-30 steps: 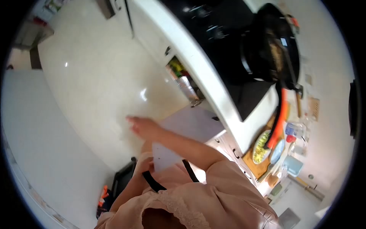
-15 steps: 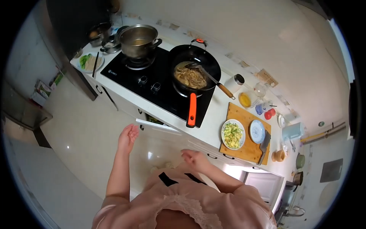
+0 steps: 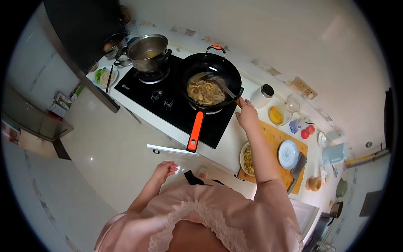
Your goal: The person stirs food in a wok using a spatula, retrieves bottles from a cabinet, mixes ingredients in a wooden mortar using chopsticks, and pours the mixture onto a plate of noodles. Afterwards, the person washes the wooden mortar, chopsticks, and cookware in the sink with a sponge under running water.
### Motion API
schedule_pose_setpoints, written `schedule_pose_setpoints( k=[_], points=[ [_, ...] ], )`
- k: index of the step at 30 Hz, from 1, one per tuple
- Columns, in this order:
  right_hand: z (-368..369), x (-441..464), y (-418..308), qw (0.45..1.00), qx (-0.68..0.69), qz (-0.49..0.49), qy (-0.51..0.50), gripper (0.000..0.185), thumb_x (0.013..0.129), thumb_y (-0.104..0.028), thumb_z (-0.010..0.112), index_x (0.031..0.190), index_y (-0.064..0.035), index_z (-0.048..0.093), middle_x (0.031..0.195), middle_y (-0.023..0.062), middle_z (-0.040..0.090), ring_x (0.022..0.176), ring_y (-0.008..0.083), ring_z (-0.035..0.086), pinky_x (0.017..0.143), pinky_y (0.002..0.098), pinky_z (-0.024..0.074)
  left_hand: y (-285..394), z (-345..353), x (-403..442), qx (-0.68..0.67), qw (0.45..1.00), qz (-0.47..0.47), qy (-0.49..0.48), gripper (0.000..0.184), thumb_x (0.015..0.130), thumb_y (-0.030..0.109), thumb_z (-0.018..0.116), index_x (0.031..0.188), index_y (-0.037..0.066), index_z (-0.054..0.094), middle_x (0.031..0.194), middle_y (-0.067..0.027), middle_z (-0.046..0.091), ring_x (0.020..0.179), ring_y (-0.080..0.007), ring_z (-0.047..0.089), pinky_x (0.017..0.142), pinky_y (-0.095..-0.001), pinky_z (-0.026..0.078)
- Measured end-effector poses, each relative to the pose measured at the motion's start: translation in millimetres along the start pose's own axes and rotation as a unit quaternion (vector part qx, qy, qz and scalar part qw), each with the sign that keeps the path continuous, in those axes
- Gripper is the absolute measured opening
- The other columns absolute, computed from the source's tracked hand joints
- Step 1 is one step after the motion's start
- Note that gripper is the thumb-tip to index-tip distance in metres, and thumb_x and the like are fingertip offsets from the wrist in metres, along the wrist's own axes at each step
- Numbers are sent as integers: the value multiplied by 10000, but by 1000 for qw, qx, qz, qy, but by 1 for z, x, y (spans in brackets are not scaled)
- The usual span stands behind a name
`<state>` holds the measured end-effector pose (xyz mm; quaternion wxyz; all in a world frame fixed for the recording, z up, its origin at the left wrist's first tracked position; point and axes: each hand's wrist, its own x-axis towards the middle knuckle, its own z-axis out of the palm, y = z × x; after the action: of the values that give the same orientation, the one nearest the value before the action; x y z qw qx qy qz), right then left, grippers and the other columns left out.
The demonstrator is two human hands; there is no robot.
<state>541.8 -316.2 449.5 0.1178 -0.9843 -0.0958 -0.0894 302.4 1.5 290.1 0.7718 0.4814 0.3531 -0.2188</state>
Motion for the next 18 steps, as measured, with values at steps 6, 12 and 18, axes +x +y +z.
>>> schedule_pose_setpoints(
  k=[6,12,18],
  points=[
    [-15,20,-5,992,6,-57,-115,488,754,-70,532,1242,-91,526,987,188,611,834,360,617,768,424,505,1,28,24,4,1000,5,23,207,927,178,503,1081,43,528,925,-87,644,807,-153,614,717,-268,504],
    [-136,2,1,974,84,-76,-196,390,719,-70,596,1109,-70,619,881,200,641,834,355,613,745,423,492,15,38,50,59,998,-27,-1,201,900,185,535,1032,36,561,879,-84,638,740,-143,607,667,-267,509],
    [-192,-10,-14,972,-1,-53,-228,361,722,-58,626,1082,-31,620,830,200,646,777,350,627,693,399,491,56,36,83,125,992,11,-18,197,903,182,525,1031,38,569,855,-76,645,715,-133,607,638,-256,503]
  ],
)
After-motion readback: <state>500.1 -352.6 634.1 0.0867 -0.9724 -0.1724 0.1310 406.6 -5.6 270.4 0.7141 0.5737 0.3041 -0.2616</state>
